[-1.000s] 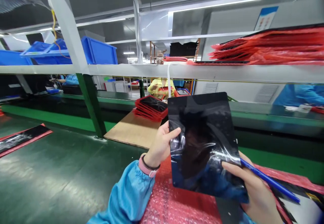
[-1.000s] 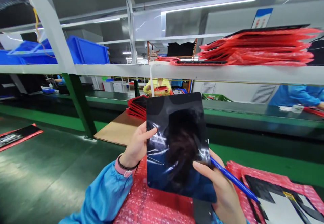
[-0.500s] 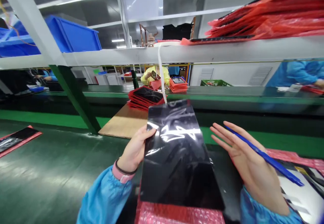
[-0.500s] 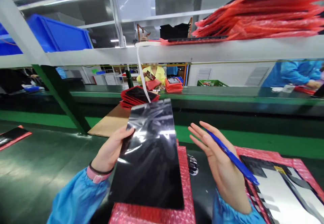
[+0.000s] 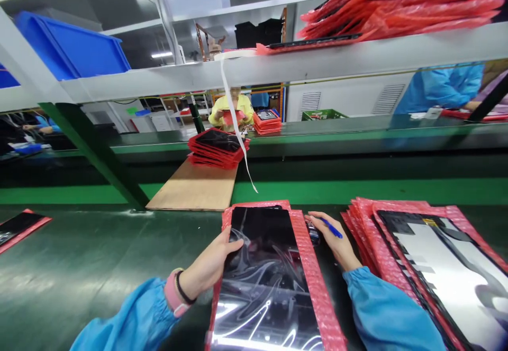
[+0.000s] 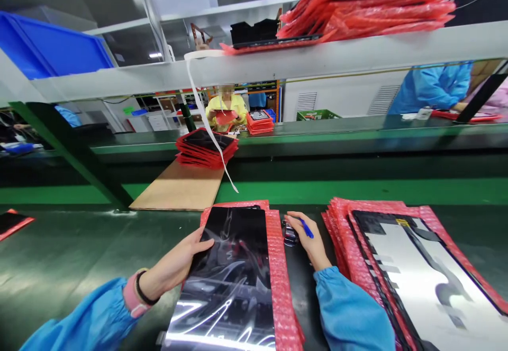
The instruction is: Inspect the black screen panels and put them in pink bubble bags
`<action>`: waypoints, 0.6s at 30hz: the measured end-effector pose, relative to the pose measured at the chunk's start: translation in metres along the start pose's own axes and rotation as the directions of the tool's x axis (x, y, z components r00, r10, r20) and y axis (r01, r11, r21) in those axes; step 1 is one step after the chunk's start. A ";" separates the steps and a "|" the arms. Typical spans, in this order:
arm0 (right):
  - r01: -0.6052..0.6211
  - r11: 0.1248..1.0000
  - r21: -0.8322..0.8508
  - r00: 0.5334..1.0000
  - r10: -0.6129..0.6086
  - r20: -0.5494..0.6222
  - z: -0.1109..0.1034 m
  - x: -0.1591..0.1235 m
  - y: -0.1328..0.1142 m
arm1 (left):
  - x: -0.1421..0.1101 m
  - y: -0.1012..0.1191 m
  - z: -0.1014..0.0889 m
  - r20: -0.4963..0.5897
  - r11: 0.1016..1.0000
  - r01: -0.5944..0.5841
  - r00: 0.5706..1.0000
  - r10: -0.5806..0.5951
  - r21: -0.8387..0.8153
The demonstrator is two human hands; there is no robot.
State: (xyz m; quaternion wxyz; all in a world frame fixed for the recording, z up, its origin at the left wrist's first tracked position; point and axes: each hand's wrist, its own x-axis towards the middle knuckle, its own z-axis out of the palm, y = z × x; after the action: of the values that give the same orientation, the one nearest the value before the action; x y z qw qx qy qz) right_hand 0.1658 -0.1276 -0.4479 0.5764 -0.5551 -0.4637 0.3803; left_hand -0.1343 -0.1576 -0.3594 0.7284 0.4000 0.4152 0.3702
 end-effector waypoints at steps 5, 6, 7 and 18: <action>0.057 0.994 -0.095 0.993 -0.066 -0.099 0.002 -0.002 -0.002 | 0.006 0.023 -0.015 -0.043 0.824 0.050 0.999 -0.031 0.564; 0.072 0.991 -0.115 0.987 -0.088 -0.137 0.004 -0.005 -0.007 | 0.007 0.027 -0.020 -0.056 0.774 0.041 0.998 -0.008 0.632; 0.087 0.987 -0.133 0.980 -0.109 -0.167 0.005 -0.010 -0.013 | 0.007 0.030 -0.024 -0.065 0.749 0.027 0.998 0.022 0.662; 0.165 0.930 -0.330 0.986 -0.155 0.055 0.044 -0.101 -0.037 | -0.034 0.019 -0.028 -0.120 0.919 0.171 0.983 -0.137 0.356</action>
State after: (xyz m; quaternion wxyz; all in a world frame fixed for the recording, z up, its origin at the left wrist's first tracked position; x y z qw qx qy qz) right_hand 0.0923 -0.2144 -0.4241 0.4967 -0.5994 -0.5731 0.2560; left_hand -0.1764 -0.1723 -0.3415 0.6481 0.4768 0.5403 0.2464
